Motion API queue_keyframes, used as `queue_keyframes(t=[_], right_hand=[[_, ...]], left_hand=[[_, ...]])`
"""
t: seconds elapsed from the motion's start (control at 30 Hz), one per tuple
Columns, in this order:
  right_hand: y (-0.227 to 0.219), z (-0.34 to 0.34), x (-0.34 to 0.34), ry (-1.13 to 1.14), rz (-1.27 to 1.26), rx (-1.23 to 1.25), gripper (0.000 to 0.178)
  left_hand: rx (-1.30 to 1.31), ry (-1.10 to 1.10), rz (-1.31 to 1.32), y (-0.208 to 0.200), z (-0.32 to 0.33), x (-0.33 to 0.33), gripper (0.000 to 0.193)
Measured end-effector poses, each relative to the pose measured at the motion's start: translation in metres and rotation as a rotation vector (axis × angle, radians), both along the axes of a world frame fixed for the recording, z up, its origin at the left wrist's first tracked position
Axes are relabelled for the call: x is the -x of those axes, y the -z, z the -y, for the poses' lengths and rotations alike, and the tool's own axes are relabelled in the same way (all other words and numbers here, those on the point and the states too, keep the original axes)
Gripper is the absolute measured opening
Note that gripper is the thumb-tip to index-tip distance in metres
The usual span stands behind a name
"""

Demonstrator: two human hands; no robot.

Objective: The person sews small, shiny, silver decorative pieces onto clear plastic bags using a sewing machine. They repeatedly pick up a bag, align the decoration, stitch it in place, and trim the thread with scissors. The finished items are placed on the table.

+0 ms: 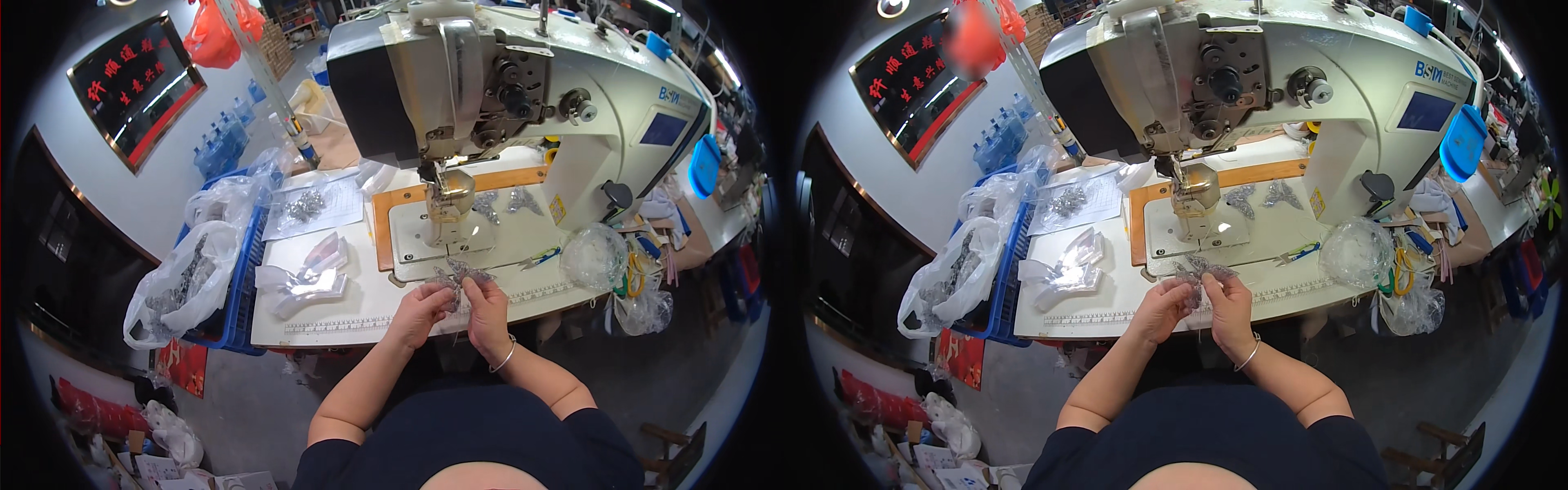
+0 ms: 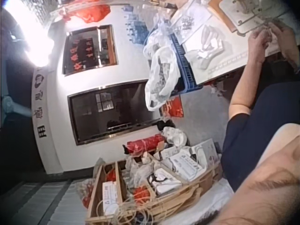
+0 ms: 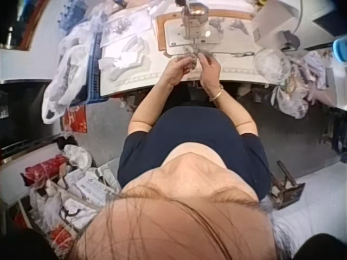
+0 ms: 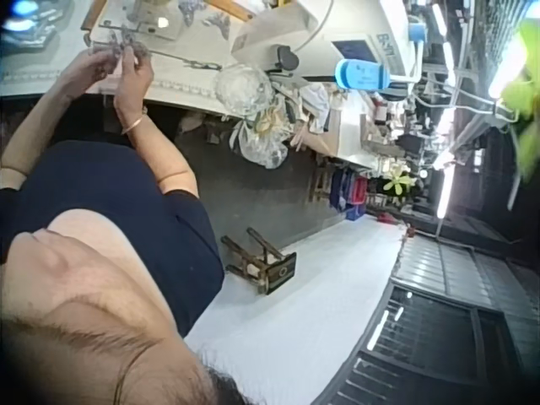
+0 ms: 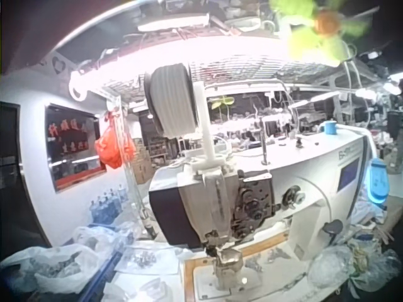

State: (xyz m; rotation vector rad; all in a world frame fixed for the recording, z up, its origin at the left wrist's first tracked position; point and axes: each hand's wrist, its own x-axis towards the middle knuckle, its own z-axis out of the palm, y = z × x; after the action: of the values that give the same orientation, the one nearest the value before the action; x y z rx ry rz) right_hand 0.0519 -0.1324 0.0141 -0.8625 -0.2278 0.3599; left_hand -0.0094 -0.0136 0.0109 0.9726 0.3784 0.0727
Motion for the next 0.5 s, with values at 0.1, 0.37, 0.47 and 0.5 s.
queue_keyframes(t=[0.1, 0.37, 0.47, 0.5], right_hand=[[0.002, -0.002, -0.002, -0.011, 0.028, 0.003, 0.018], [0.006, -0.008, -0.001, -0.002, 0.047, 0.0, 0.018], [0.006, -0.008, 0.003, -0.047, 0.041, 0.006, 0.018], [0.011, -0.007, 0.001, -0.082, 0.052, 0.017, 0.02]], left_hand=[[-0.174, -0.075, 0.108, -0.006, 0.006, 0.0, 0.017], [-0.174, -0.278, 0.245, -0.016, 0.022, -0.006, 0.016], [-0.202, -0.27, 0.214, -0.016, 0.016, -0.006, 0.015], [-0.186, -0.284, 0.228, -0.015, 0.017, -0.007, 0.014]])
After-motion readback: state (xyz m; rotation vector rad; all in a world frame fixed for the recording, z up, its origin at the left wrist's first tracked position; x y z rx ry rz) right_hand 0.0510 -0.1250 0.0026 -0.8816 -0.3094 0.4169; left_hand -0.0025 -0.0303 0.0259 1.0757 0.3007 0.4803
